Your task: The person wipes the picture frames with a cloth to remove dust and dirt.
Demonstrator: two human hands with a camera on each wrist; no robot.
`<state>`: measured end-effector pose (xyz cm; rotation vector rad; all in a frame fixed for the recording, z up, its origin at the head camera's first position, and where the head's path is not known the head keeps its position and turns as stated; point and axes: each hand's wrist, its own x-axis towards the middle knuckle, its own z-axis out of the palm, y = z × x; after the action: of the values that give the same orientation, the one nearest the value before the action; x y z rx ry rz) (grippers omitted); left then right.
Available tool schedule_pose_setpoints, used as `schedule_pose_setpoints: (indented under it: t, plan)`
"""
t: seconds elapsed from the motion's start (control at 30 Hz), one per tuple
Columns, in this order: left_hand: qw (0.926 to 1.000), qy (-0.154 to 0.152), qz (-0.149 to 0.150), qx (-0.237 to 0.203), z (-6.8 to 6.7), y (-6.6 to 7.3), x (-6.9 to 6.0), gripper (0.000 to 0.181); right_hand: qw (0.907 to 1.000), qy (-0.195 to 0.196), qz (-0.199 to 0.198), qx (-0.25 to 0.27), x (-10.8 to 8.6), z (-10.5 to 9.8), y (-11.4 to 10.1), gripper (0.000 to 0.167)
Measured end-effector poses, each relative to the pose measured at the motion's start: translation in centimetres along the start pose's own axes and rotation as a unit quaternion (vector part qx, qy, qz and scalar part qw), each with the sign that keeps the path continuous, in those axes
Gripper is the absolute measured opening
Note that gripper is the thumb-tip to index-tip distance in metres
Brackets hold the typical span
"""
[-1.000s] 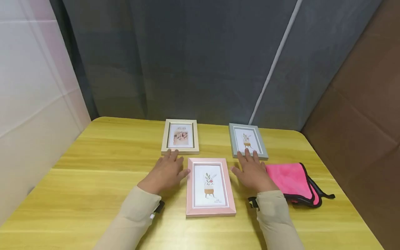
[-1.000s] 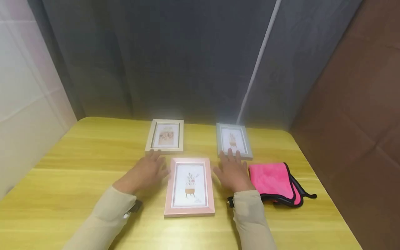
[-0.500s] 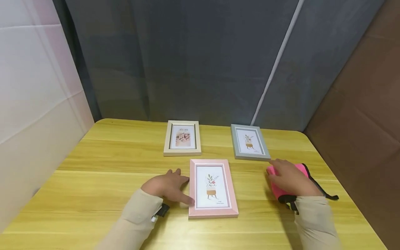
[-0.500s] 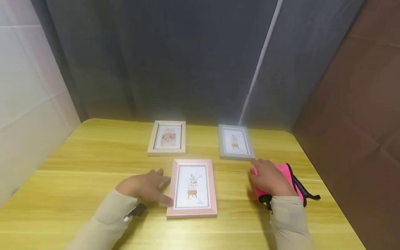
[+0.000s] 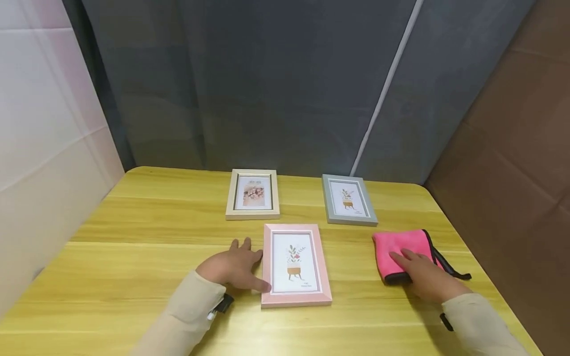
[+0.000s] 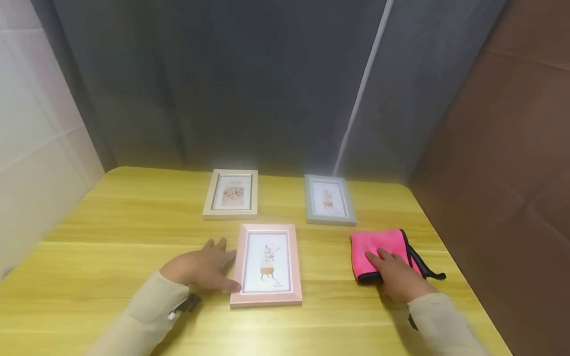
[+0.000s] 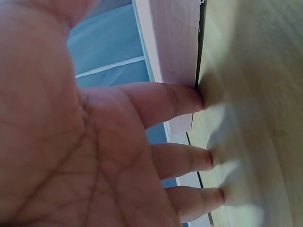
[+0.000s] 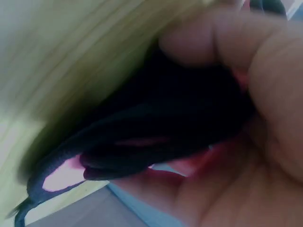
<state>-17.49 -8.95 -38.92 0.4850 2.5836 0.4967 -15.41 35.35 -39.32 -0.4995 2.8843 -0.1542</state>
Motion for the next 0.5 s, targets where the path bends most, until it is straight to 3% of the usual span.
schedule_pose_setpoints:
  t: [0.13, 0.27, 0.37, 0.5]
  plan:
    - [1.0, -0.001, -0.002, -0.009, 0.1, -0.1, -0.1, 0.094, 0.9983, 0.052, -0.011, -0.023, 1.1, -0.1, -0.2, 0.043]
    - [1.0, -0.002, -0.004, -0.008, 0.2, 0.0, -0.2, 0.097, 0.9917, 0.12, -0.031, 0.035, 1.7, -0.9, -1.0, 0.035]
    - [1.0, -0.004, -0.006, -0.002, 0.2, 0.0, -0.4, 0.1, 0.9817, 0.164, -0.03, 0.092, 1.9, -1.7, -3.6, 0.039]
    - [0.9999, -0.004, -0.01, -0.008, 0.1, 0.2, -0.6, 0.101, 0.9719, 0.202, -0.065, 0.101, 1.8, -2.1, -9.2, 0.046]
